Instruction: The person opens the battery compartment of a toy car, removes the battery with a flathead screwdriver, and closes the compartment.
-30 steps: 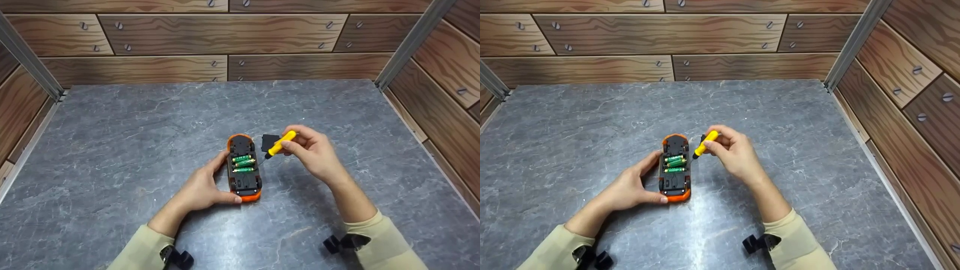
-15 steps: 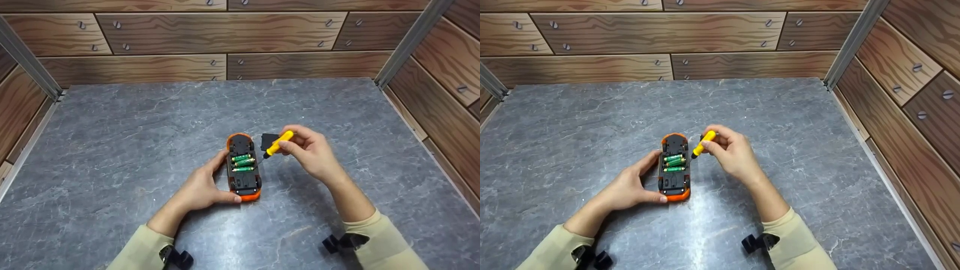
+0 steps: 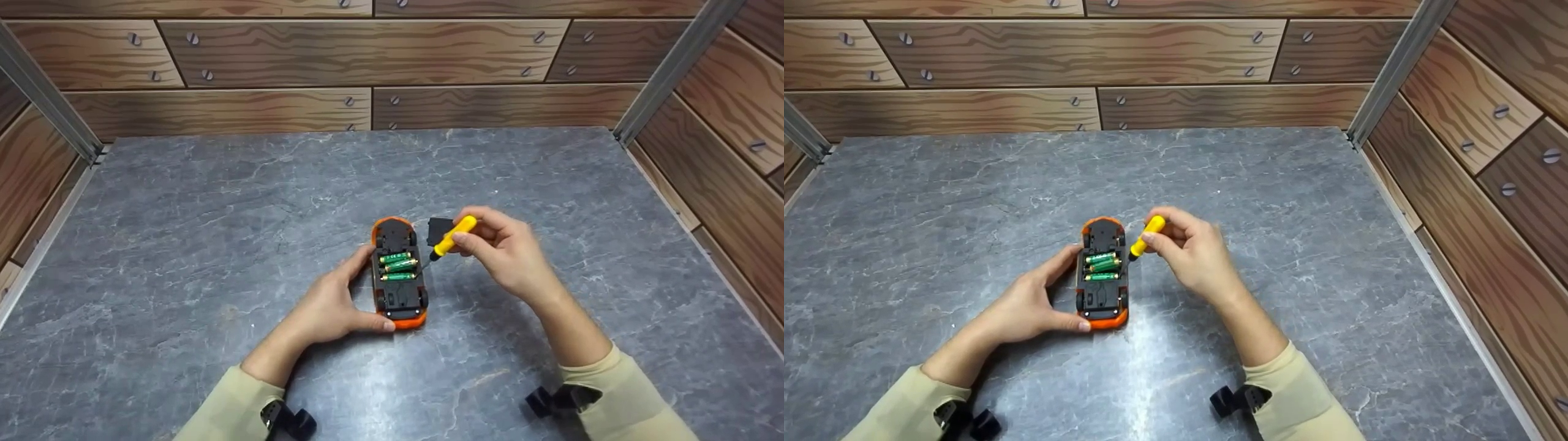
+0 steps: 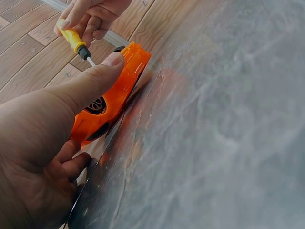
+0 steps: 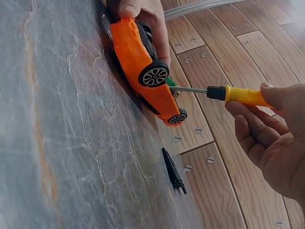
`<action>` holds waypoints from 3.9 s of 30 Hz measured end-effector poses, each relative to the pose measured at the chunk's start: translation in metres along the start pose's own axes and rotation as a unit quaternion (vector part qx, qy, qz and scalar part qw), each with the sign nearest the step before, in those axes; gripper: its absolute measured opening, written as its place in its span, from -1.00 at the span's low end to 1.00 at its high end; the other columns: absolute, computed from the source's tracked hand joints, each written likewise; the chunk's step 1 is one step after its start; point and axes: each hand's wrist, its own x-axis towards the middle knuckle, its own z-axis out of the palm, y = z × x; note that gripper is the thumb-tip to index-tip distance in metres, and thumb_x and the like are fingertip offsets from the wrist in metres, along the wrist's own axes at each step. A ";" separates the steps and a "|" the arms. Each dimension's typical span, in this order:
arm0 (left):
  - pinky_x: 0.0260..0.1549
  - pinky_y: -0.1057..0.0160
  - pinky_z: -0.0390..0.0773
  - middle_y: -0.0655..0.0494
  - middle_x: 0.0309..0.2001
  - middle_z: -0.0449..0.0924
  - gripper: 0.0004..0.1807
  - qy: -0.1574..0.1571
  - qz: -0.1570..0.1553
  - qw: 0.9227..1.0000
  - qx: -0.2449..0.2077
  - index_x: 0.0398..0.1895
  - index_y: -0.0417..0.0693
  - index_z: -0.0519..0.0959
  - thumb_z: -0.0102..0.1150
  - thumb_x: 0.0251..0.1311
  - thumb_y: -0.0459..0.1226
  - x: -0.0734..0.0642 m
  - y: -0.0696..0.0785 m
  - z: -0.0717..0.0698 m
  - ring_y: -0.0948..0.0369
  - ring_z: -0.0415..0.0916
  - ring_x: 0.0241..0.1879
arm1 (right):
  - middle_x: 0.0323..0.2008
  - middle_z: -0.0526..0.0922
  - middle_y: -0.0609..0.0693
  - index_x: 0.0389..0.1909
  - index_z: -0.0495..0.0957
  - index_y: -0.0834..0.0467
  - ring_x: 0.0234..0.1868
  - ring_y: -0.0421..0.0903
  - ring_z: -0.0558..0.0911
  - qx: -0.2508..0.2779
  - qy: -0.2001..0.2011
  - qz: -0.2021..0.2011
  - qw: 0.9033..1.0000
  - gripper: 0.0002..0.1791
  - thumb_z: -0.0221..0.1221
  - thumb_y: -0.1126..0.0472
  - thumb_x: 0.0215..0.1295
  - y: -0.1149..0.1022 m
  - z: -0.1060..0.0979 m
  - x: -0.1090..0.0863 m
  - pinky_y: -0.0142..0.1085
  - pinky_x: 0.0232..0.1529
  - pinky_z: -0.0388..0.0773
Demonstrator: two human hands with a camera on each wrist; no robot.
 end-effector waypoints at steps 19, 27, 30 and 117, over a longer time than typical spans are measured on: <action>0.57 0.01 0.13 0.09 0.63 0.21 0.51 0.000 -0.005 1.000 0.010 0.74 0.16 0.07 0.80 -0.35 0.15 -0.001 -0.001 0.000 0.11 0.15 0.58 | -0.21 0.80 0.14 0.00 0.67 0.28 -0.25 0.03 0.80 0.002 -0.005 -0.002 1.000 -0.81 0.33 0.42 0.41 -0.003 0.006 -0.003 -0.21 -0.21 0.77; 0.57 0.00 0.13 0.06 0.62 0.23 0.50 0.003 0.003 1.000 0.007 0.73 0.12 0.08 0.81 -0.34 0.12 -0.001 0.000 0.000 0.08 0.16 0.58 | -0.19 0.79 0.14 -0.01 0.66 0.28 -0.24 0.05 0.79 0.004 -0.014 -0.001 1.000 -0.81 0.33 0.44 0.41 -0.003 0.004 -0.003 -0.22 -0.21 0.77; 0.57 -0.02 0.12 0.04 0.63 0.21 0.51 0.002 0.000 1.000 0.008 0.74 0.13 0.07 0.81 -0.34 0.12 -0.001 0.001 0.001 0.05 0.16 0.58 | -0.20 0.80 0.13 -0.02 0.66 0.27 -0.25 0.07 0.79 -0.001 -0.016 0.003 1.000 -0.83 0.32 0.43 0.42 -0.003 0.003 -0.002 -0.24 -0.23 0.77; 0.57 -0.02 0.12 0.05 0.62 0.23 0.51 0.006 0.011 1.000 0.011 0.73 0.12 0.08 0.82 -0.36 0.10 -0.001 -0.001 0.000 0.06 0.17 0.58 | -0.13 0.80 0.26 0.00 0.54 0.28 -0.18 0.07 0.83 0.151 -0.019 0.103 0.983 -0.89 0.16 0.44 0.54 0.026 -0.014 0.008 -0.11 -0.13 0.79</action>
